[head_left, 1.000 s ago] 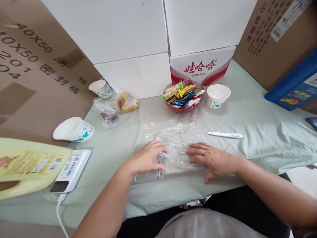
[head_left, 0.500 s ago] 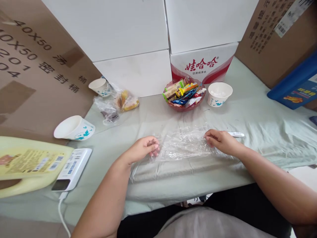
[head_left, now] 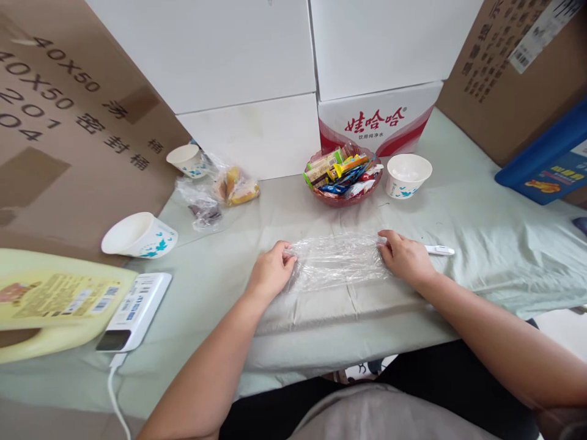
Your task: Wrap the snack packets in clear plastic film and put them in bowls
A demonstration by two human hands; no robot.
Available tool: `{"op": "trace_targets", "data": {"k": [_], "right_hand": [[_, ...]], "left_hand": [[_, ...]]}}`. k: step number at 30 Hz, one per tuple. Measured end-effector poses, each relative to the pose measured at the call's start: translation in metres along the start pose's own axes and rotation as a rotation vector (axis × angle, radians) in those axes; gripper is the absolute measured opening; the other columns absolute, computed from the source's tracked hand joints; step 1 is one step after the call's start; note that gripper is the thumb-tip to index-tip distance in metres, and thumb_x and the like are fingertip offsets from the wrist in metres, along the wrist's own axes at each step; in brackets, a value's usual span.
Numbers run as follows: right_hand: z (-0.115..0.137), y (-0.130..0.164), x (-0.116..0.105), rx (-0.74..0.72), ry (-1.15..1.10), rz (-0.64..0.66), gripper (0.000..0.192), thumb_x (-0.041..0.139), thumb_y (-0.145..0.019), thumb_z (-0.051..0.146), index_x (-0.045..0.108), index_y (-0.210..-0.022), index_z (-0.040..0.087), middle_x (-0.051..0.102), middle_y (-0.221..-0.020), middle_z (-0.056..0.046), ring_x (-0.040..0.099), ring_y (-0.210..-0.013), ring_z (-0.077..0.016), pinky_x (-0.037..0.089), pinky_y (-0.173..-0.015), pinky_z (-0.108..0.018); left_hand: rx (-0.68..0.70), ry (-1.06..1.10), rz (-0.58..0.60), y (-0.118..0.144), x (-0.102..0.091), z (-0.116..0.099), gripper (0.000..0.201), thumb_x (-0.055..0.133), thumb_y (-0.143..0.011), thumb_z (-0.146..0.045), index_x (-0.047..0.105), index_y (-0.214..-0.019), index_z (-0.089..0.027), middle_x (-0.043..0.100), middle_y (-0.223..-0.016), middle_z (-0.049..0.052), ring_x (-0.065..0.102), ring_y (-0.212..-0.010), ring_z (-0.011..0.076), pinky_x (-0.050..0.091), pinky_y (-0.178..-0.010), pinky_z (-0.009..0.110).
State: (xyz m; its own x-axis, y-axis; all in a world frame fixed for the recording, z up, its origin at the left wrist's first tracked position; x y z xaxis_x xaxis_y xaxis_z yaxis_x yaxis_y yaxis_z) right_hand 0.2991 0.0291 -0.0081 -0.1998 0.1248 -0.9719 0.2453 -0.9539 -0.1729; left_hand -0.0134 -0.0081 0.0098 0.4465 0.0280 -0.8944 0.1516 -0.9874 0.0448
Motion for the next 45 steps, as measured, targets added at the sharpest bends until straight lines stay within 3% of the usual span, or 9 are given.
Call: {"op": "trace_targets", "data": {"k": [12, 16, 19, 22, 25, 28, 33, 39, 45], "right_hand": [[-0.018, -0.012, -0.012, 0.117, 0.115, -0.144, 0.035, 0.046, -0.095, 0.035, 0.059, -0.121, 0.014, 0.072, -0.098, -0.011, 0.066, -0.077, -0.0263, 0.04, -0.061, -0.033], [-0.012, -0.006, -0.016, -0.246, -0.019, -0.286, 0.027, 0.043, -0.097, 0.028, 0.066, -0.102, 0.014, 0.071, -0.091, -0.011, 0.064, -0.086, -0.0238, 0.047, -0.076, -0.034], [0.008, 0.002, -0.008, -0.578, -0.116, -0.153, 0.029, 0.041, -0.099, 0.028, 0.067, -0.106, 0.016, 0.071, -0.103, -0.01, 0.062, -0.1, -0.0228, 0.048, -0.09, -0.037], [0.018, 0.004, 0.003, -0.592, -0.084, -0.011, 0.044, 0.046, -0.097, 0.04, 0.056, -0.132, 0.015, 0.057, -0.137, -0.014, 0.047, -0.131, -0.0298, 0.038, -0.108, -0.048], [0.014, 0.001, 0.011, -0.487, -0.022, 0.071, 0.066, 0.048, -0.092, 0.054, 0.044, -0.145, 0.014, 0.04, -0.152, -0.018, 0.029, -0.143, -0.0369, 0.028, -0.112, -0.057], [0.009, 0.0, 0.013, -0.478, -0.004, 0.097, 0.068, 0.046, -0.093, 0.056, 0.042, -0.147, 0.015, 0.036, -0.154, -0.016, 0.024, -0.145, -0.0375, 0.026, -0.113, -0.058], [0.009, 0.001, 0.015, -0.463, 0.01, 0.099, 0.07, 0.044, -0.093, 0.058, 0.039, -0.149, 0.017, 0.033, -0.156, -0.015, 0.023, -0.145, -0.0358, 0.024, -0.114, -0.056], [-0.013, 0.001, 0.012, -0.339, 0.073, 0.061, 0.066, 0.043, -0.094, 0.055, 0.042, -0.146, 0.015, 0.039, -0.153, -0.017, 0.026, -0.144, -0.0369, 0.018, -0.114, -0.061], [-0.019, 0.002, -0.028, -0.475, -0.235, 0.001, 0.046, 0.05, -0.094, 0.049, 0.063, -0.125, 0.017, 0.06, -0.128, -0.017, 0.05, -0.125, -0.0322, 0.043, -0.102, -0.051]], "left_hand": [[0.041, -0.246, -0.007, 0.001, 0.005, -0.012, 0.019, 0.055, -0.089, -0.024, 0.059, -0.107, -0.019, 0.072, -0.097, 0.007, 0.068, -0.089, 0.0232, 0.047, -0.077, 0.03], [0.033, -0.232, 0.002, 0.001, 0.006, -0.013, 0.022, 0.056, -0.089, -0.024, 0.058, -0.11, -0.02, 0.072, -0.096, 0.007, 0.068, -0.09, 0.0229, 0.047, -0.078, 0.03], [0.026, -0.194, 0.005, 0.0, 0.006, -0.011, 0.022, 0.057, -0.088, -0.024, 0.057, -0.109, -0.021, 0.071, -0.094, 0.005, 0.067, -0.087, 0.022, 0.047, -0.076, 0.029], [-0.013, -0.128, 0.005, -0.005, -0.001, -0.002, 0.022, 0.058, -0.086, -0.026, 0.057, -0.108, -0.022, 0.07, -0.087, 0.004, 0.067, -0.083, 0.0221, 0.047, -0.073, 0.03], [-0.069, -0.122, -0.172, -0.008, -0.014, 0.006, 0.025, 0.058, -0.084, -0.025, 0.057, -0.109, -0.021, 0.068, -0.091, 0.005, 0.066, -0.084, 0.0231, 0.048, -0.074, 0.032], [0.122, -0.154, -0.406, -0.002, -0.016, -0.001, 0.02, 0.05, -0.088, -0.022, 0.061, -0.104, -0.019, 0.066, -0.102, 0.01, 0.065, -0.095, 0.0234, 0.048, -0.085, 0.034], [0.741, -0.206, 0.034, 0.017, 0.02, -0.031, 0.044, 0.055, -0.091, -0.041, 0.056, -0.131, -0.023, 0.052, -0.143, 0.011, 0.042, -0.137, 0.0283, 0.031, -0.114, 0.045], [0.511, -0.352, 0.268, 0.02, 0.022, -0.017, 0.083, 0.063, -0.081, -0.06, 0.034, -0.15, -0.024, 0.02, -0.161, 0.014, 0.011, -0.149, 0.0384, 0.015, -0.118, 0.059], [0.58, -0.163, 0.2, 0.021, -0.028, -0.01, 0.058, 0.074, -0.075, -0.046, 0.06, -0.127, -0.025, 0.045, -0.147, 0.011, 0.032, -0.14, 0.0345, 0.032, -0.113, 0.052]]}}
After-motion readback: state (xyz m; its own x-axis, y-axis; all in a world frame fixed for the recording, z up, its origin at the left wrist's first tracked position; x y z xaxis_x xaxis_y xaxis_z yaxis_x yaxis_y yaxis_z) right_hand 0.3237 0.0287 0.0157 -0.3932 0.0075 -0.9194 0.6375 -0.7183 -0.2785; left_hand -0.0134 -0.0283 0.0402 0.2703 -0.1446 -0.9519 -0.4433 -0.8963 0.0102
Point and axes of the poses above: each hand's wrist, its own y-axis away from the middle knuckle, its own x-axis out of the palm, z = x × y, the point moved 1 cm from there along -y, towards the middle knuckle
